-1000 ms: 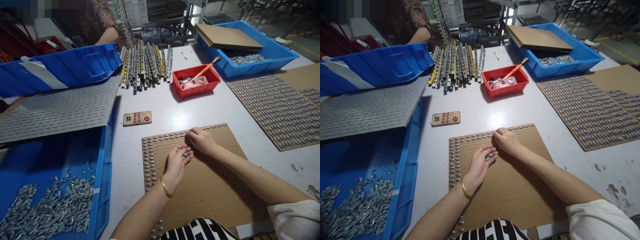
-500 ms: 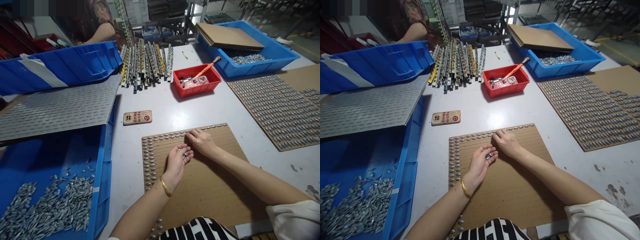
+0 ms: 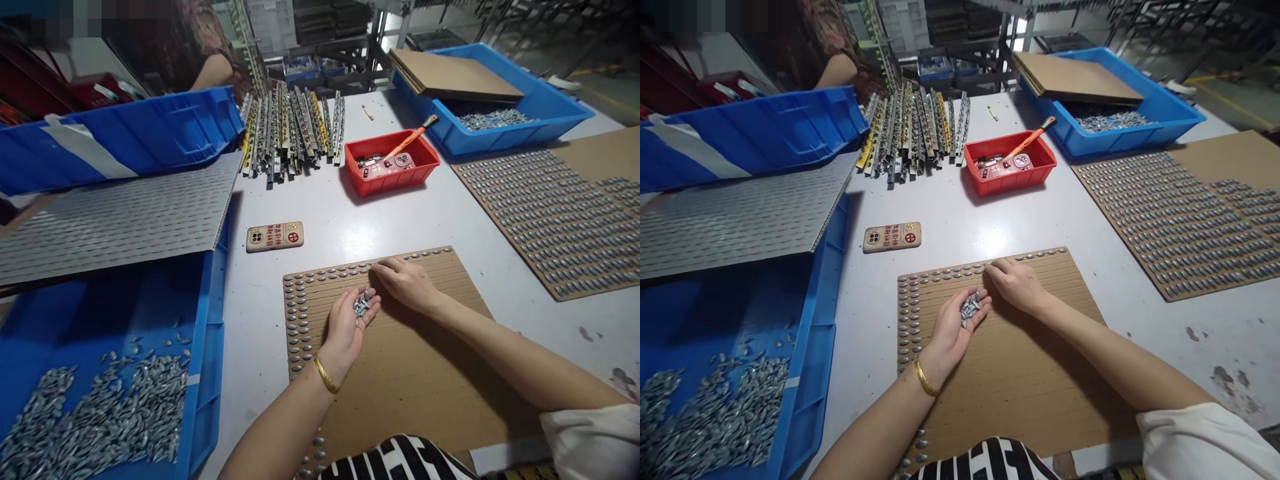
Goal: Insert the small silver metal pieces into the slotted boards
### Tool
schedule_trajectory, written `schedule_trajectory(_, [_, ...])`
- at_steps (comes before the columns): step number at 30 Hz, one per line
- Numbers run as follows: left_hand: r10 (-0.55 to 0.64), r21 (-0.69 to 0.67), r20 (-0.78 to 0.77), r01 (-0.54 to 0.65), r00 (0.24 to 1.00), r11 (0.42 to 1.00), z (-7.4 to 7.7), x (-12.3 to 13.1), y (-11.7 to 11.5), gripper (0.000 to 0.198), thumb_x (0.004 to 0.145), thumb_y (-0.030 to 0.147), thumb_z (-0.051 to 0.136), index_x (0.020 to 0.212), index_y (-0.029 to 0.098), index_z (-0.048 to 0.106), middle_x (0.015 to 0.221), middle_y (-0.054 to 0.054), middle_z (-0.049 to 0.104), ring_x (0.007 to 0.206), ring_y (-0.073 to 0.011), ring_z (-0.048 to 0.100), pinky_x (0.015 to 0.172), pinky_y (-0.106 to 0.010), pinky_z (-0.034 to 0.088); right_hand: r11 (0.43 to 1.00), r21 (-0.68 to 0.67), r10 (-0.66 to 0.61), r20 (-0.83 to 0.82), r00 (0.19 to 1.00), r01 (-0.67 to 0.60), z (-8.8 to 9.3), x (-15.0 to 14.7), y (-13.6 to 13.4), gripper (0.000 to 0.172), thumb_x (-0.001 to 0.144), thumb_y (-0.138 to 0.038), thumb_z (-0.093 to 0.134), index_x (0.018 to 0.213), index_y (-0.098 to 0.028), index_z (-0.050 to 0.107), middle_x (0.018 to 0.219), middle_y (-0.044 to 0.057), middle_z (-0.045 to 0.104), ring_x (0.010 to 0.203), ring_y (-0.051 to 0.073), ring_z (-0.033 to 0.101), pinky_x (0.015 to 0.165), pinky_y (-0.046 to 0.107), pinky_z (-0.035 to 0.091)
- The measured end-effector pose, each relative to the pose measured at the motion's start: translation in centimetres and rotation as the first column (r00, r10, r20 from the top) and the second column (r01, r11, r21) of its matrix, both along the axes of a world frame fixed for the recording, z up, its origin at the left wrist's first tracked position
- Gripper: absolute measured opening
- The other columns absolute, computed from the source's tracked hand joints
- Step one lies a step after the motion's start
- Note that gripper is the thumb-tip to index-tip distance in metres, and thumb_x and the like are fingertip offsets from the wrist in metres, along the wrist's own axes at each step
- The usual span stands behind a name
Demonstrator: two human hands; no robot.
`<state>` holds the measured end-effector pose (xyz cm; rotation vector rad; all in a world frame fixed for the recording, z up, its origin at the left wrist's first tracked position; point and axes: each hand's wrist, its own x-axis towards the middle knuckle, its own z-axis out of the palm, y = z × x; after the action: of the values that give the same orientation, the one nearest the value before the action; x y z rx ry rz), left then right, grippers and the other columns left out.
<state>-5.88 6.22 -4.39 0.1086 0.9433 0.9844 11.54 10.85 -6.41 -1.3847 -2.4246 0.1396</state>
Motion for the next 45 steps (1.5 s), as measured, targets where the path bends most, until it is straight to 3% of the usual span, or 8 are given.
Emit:
schedule_trajectory(5, [0.025,0.024,0.021,-0.026,0.999,0.999,0.4,-0.3,0.1,0.018,0.079,0.026,0.064,0.091,0.013,0.068,0.099,-0.009,0.068,0.091,-0.0170,0.064,0.088,-0.036,0.052,0.974,-0.189,0.046,-0.379,0.924,-0.126,1.4,-0.9,-1.6,0.026,0.092,-0.027,0.051,0.115,-0.023,0.062,0.106,0.008,0.061,0.095,0.019,0.058,0.081,0.032,0.049])
schedule_trajectory(12, [-0.022,0.049,0.015,0.022,1.000,0.999,1.0,-0.8,-0.4,0.017,0.079,0.027,0.064,0.091,0.016,0.068,0.100,-0.008,0.065,0.099,-0.0182,0.059,0.087,-0.035,0.051,0.950,-0.206,0.145,-0.371,0.917,-0.233,2.4,-1.8,-2.6,0.014,0.089,-0.017,0.052,0.096,-0.020,0.063,0.093,0.008,0.059,0.086,0.018,0.054,0.075,0.031,0.046])
schedule_trajectory(20, [-0.106,0.085,-0.095,0.114,0.990,0.990,0.9,-1.0,-0.8,0.014,0.070,0.016,0.072,0.082,0.012,0.067,0.088,-0.007,0.066,0.080,-0.0136,0.061,0.075,-0.027,0.052,0.929,-0.328,-0.009,-0.483,0.876,-0.171,2.8,-1.8,-3.7,0.011,0.092,-0.025,0.050,0.087,-0.020,0.058,0.078,0.004,0.061,0.069,0.014,0.055,0.063,0.026,0.044])
schedule_trajectory(27, [-0.093,0.086,-0.085,0.101,0.992,0.991,1.0,-1.9,-1.4,0.016,0.072,0.020,0.072,0.085,0.012,0.065,0.086,-0.007,0.065,0.076,-0.0125,0.061,0.069,-0.024,0.052,0.948,-0.170,0.158,-0.478,0.864,-0.268,2.7,-2.4,-4.3,0.018,0.094,-0.020,0.047,0.104,-0.021,0.062,0.087,0.007,0.064,0.077,0.015,0.060,0.069,0.027,0.048])
schedule_trajectory(30, [-0.052,0.042,-0.044,0.054,0.998,0.998,1.8,-2.8,-1.4,0.016,0.078,0.019,0.064,0.092,0.011,0.064,0.095,-0.011,0.067,0.084,-0.0168,0.065,0.078,-0.031,0.055,0.964,-0.159,0.114,-0.474,0.873,-0.213,2.3,-1.5,-3.5,0.016,0.093,-0.020,0.050,0.102,-0.022,0.063,0.088,0.006,0.066,0.078,0.015,0.062,0.069,0.027,0.050])
schedule_trajectory(35, [0.052,-0.032,-0.050,-0.054,0.997,0.998,2.5,-3.9,-1.4,0.024,0.076,0.003,0.055,0.099,0.010,0.061,0.106,-0.016,0.068,0.098,-0.0221,0.067,0.091,-0.034,0.052,0.990,-0.134,-0.088,-0.396,0.914,0.037,0.5,1.7,-0.7,0.013,0.091,-0.026,0.053,0.092,-0.021,0.066,0.086,0.006,0.067,0.075,0.018,0.062,0.068,0.031,0.050])
schedule_trajectory(39, [-0.049,-0.061,-0.054,0.045,0.997,0.997,2.6,-3.5,-1.9,0.024,0.075,0.004,0.062,0.098,0.011,0.059,0.104,-0.015,0.069,0.094,-0.0208,0.068,0.090,-0.032,0.053,0.993,-0.117,-0.068,-0.354,0.933,0.028,-1.0,2.7,0.9,0.017,0.092,-0.025,0.050,0.090,-0.021,0.066,0.088,0.006,0.067,0.079,0.019,0.063,0.072,0.033,0.050])
schedule_trajectory(45, [-0.070,-0.035,-0.081,0.068,0.994,0.997,2.0,-2.9,-2.3,0.017,0.076,0.010,0.067,0.091,0.013,0.058,0.100,-0.014,0.070,0.090,-0.0190,0.069,0.086,-0.030,0.054,0.998,-0.041,-0.058,-0.238,0.970,0.050,-1.7,2.5,1.3,0.020,0.094,-0.025,0.046,0.092,-0.020,0.066,0.089,0.008,0.065,0.077,0.019,0.061,0.070,0.031,0.049])
